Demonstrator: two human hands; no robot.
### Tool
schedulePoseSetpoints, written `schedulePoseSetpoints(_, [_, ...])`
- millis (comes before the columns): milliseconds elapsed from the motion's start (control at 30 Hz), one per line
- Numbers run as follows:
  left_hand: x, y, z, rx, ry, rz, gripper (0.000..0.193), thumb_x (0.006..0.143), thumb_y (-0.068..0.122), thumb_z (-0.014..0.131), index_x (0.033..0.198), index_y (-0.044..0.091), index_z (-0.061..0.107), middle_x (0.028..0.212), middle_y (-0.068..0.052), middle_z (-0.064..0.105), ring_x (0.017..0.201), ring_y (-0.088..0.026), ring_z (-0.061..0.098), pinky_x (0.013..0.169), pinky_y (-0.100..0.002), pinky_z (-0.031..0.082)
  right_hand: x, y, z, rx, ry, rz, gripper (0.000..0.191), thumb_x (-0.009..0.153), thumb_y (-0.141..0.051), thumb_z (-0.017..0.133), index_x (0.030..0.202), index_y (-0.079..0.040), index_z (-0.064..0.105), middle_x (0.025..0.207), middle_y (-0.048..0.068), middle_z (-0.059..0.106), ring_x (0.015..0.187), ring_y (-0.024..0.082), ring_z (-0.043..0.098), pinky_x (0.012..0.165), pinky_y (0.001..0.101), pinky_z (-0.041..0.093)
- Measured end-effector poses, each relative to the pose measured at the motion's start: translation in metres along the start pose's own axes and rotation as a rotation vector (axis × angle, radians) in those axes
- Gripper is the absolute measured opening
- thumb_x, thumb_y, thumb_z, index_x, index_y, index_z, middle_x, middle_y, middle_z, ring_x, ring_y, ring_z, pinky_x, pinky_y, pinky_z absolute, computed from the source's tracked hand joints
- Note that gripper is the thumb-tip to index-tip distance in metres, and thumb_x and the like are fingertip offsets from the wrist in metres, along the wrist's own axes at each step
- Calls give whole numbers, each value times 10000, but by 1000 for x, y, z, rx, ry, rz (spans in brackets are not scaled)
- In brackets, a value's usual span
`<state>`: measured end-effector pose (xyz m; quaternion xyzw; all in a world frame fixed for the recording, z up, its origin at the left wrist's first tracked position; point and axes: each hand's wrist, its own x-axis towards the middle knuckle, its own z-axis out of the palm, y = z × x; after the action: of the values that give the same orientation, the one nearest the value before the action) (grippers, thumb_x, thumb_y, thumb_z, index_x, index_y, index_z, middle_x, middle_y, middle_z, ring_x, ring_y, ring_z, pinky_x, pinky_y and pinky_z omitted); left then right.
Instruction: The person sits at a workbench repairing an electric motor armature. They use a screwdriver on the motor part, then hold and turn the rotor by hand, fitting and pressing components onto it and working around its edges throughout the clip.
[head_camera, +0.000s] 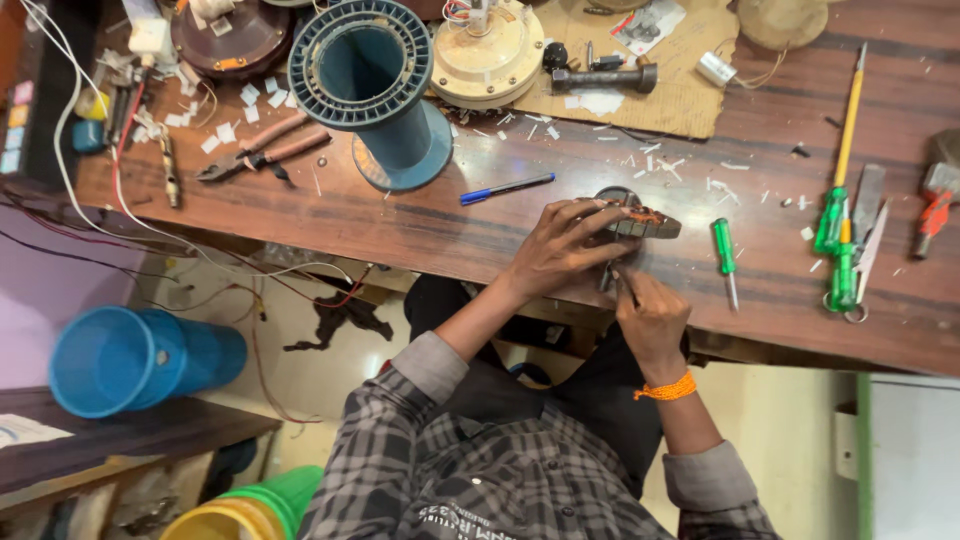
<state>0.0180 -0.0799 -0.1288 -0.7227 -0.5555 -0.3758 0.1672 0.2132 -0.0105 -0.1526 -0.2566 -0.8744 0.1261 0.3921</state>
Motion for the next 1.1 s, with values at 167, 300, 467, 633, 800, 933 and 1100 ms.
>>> schedulePoseSetpoints(167, [-4,-5,3,23,-26,7,484,876,333,762,1354,344,684,1571,29,469,1377,-239,497,1153,-423,404,-11,3,-13,66,-41,-2,165,909,15,742,1061,-48,757,958,152,737,820,329,712,723,402,547])
schedulePoseSetpoints(300, [-7,-10,4,-18,3,18,505,840,314,799,1334,313,696,1575,33,451,1366,-256,497,1138,-425,439,-14,-8,-25,113,-90,19,136,990,-14,742,1124,-41,747,1031,155,746,881,310,734,768,386,565])
schedulePoseSetpoints(467, [-7,-12,4,-48,-12,19,298,828,266,834,1051,143,678,1568,-69,451,1374,-318,490,1120,-463,464,-1,-24,-59,70,-163,-27,197,992,-41,730,1187,-61,728,1091,144,743,915,302,733,780,369,571])
schedulePoseSetpoints(633, [-9,0,1,-146,26,-109,244,886,188,842,1048,88,689,1537,-56,498,1407,-291,490,1132,-429,472,26,-37,-97,14,-269,57,147,960,-83,771,1103,-98,737,967,93,709,764,283,690,666,375,530])
schedulePoseSetpoints(800, [-5,22,11,-228,178,-344,187,831,140,839,982,103,736,1519,-54,517,1391,-306,470,1137,-401,489,70,-46,-93,-65,-238,-68,86,972,-84,780,1024,-82,712,952,89,692,780,309,674,653,397,502])
schedulePoseSetpoints(933, [-4,44,20,-159,302,-535,173,763,150,869,901,129,766,1481,-54,513,1282,-312,459,1089,-424,435,104,-40,-73,-19,-219,-84,91,995,-81,782,1051,-74,710,965,101,689,793,299,674,671,393,498])
schedulePoseSetpoints(1100, [1,68,26,-320,404,-783,141,798,135,861,894,135,758,1465,-36,524,1226,-275,467,1069,-393,430,126,-20,-54,34,-282,46,96,941,-92,810,1022,-60,769,771,119,659,624,237,615,573,380,464])
